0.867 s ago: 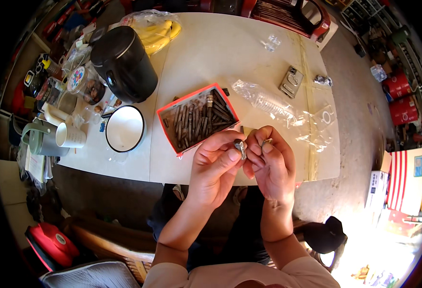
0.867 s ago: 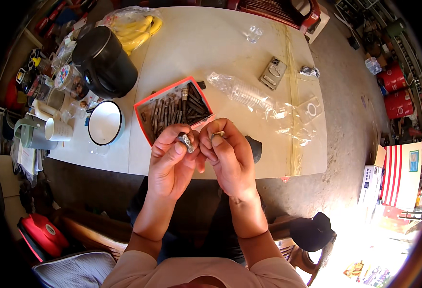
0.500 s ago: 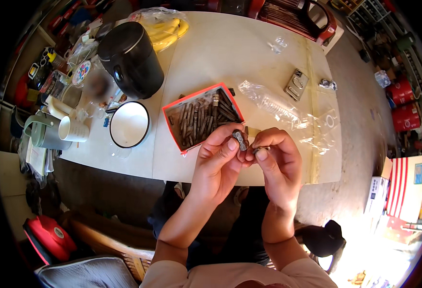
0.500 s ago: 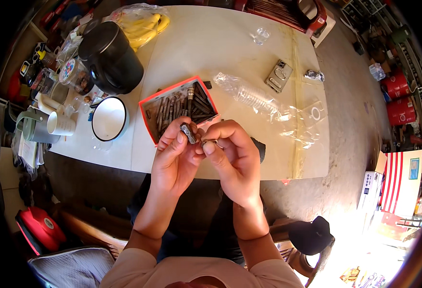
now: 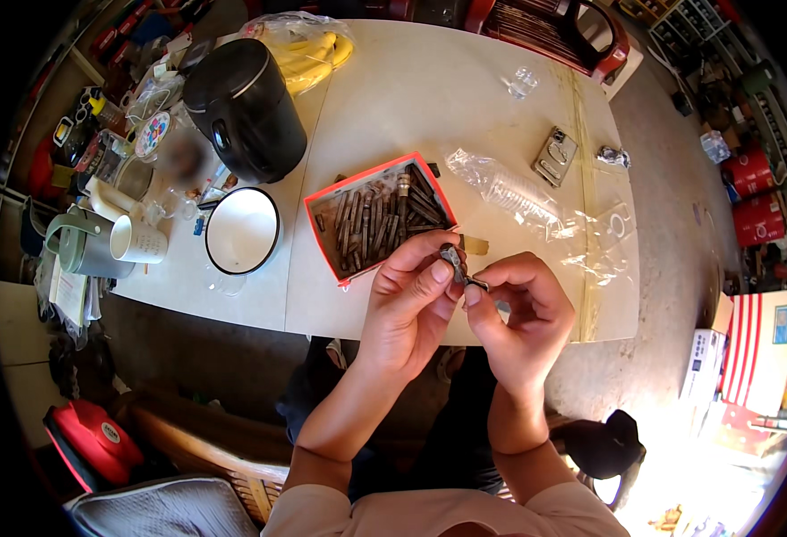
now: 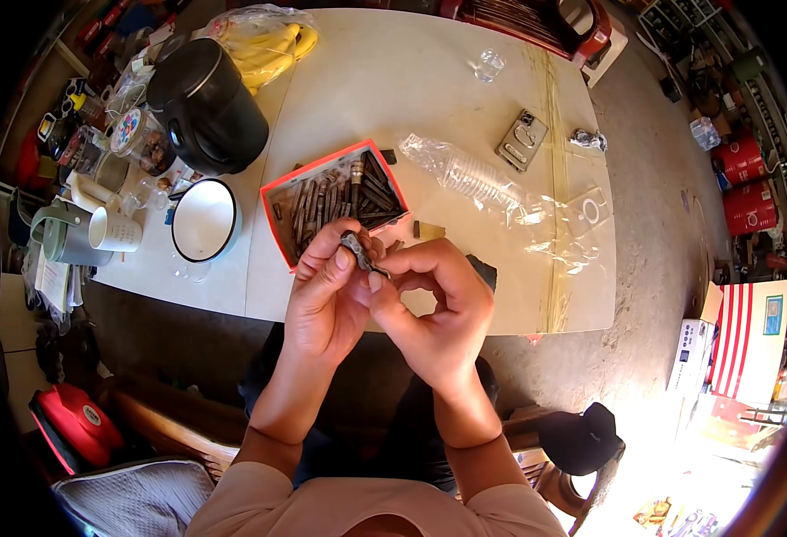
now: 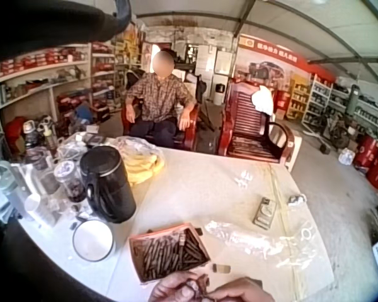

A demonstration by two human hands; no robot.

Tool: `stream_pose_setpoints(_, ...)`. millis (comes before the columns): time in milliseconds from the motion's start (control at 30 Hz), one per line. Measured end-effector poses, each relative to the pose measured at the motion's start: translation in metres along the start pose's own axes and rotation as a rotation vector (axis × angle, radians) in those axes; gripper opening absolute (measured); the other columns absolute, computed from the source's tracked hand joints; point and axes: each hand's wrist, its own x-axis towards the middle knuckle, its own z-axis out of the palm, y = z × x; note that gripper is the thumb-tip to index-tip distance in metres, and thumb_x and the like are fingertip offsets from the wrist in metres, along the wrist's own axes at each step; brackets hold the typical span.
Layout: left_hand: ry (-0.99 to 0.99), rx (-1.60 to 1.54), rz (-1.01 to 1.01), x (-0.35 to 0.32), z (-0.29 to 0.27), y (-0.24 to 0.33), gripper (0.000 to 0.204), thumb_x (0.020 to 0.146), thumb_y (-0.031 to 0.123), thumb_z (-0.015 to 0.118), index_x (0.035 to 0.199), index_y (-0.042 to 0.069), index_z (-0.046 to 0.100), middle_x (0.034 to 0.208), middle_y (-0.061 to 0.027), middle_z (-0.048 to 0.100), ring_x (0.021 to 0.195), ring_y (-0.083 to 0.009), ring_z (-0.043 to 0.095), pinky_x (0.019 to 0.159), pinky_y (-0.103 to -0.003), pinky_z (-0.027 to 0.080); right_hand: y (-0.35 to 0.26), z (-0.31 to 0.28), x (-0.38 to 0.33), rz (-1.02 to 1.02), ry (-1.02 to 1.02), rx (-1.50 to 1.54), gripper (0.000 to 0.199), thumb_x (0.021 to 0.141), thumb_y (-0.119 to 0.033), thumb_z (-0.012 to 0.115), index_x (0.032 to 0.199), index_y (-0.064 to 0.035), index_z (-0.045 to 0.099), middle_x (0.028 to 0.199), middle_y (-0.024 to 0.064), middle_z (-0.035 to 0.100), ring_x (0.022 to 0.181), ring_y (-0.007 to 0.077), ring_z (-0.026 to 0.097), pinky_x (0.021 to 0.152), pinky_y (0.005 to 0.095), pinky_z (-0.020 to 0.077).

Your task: The person assembles a small mechanical component by hand, taking parts from a red box and fitting a metal pin into a plastic housing.

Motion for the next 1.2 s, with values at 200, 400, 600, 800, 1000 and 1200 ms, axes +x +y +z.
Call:
stream_pose_setpoints(200, -0.009, 0.036, 0.004, -0.001, 0.001, 0.001, 0.024, 0.086, 0.000, 0.058, 0.110, 0.002, 0.059, 0.096, -0.0046, 0.062, 0.084, -0.0095, 0.057, 0.075, -0.022, 0.046, 0.001, -0.001, 0.000, -0.014, 0.006, -0.040, 0.014, 0.071, 0.007, 0.067, 0.083, 0.0029, 0.060, 0.079, 0.0047, 0.060, 0.069, 0.0098, 0.062, 0.064, 0.0221, 0.0521)
stream_pose_setpoints(400, -0.012, 0.097, 0.032, 0.000, -0.005, -0.002, 0.024, 0.086, 0.000, 0.059, 0.109, 0.003, 0.060, 0.098, -0.0046, 0.062, 0.085, -0.0093, 0.057, 0.074, -0.022, 0.047, -0.003, -0.001, -0.002, 0.018, -0.012, -0.113, 0.016, 0.070, 0.010, 0.065, 0.083, 0.0039, 0.057, 0.080, 0.0051, 0.059, 0.071, 0.0100, 0.060, 0.065, 0.0218, 0.0513)
stream_pose_setpoints(600, -0.029, 0.189, 0.114, 0.000, -0.007, -0.004, 0.022, 0.085, -0.001, 0.059, 0.107, 0.001, 0.060, 0.104, -0.0063, 0.060, 0.084, -0.0101, 0.057, 0.073, -0.023, 0.046, -0.002, 0.003, -0.004, 0.003, -0.005, -0.153, 0.015, 0.071, 0.012, 0.063, 0.082, 0.0044, 0.056, 0.080, 0.0056, 0.058, 0.072, 0.0096, 0.059, 0.066, 0.0217, 0.0510)
stream_pose_setpoints(800, -0.035, 0.216, 0.112, 0.001, -0.005, -0.003, 0.021, 0.085, -0.001, 0.059, 0.106, 0.000, 0.060, 0.102, -0.0064, 0.060, 0.083, -0.0108, 0.056, 0.073, -0.023, 0.046, 0.003, 0.003, -0.006, -0.028, 0.028, -0.173, 0.015, 0.071, 0.012, 0.062, 0.082, 0.0043, 0.055, 0.079, 0.0055, 0.058, 0.071, 0.0096, 0.060, 0.065, 0.0212, 0.0506)
stream_pose_setpoints(1000, 0.005, 0.247, 0.114, 0.003, -0.008, -0.004, 0.021, 0.085, 0.000, 0.060, 0.105, 0.001, 0.060, 0.099, -0.0056, 0.062, 0.079, -0.0096, 0.055, 0.070, -0.022, 0.044, 0.000, 0.000, 0.001, 0.048, 0.000, -0.203, 0.013, 0.070, 0.006, 0.065, 0.079, 0.0013, 0.057, 0.075, 0.0052, 0.062, 0.063, 0.0102, 0.063, 0.057, 0.0216, 0.0488)
stream_pose_setpoints(1200, 0.011, 0.253, 0.097, 0.001, -0.005, -0.002, 0.021, 0.084, 0.001, 0.061, 0.105, 0.002, 0.060, 0.099, -0.0049, 0.063, 0.076, -0.0086, 0.054, 0.068, -0.021, 0.043, 0.001, 0.004, -0.001, 0.035, 0.035, -0.150, 0.013, 0.070, 0.006, 0.065, 0.080, 0.0022, 0.057, 0.074, 0.0057, 0.062, 0.065, 0.0109, 0.064, 0.059, 0.0224, 0.0507)
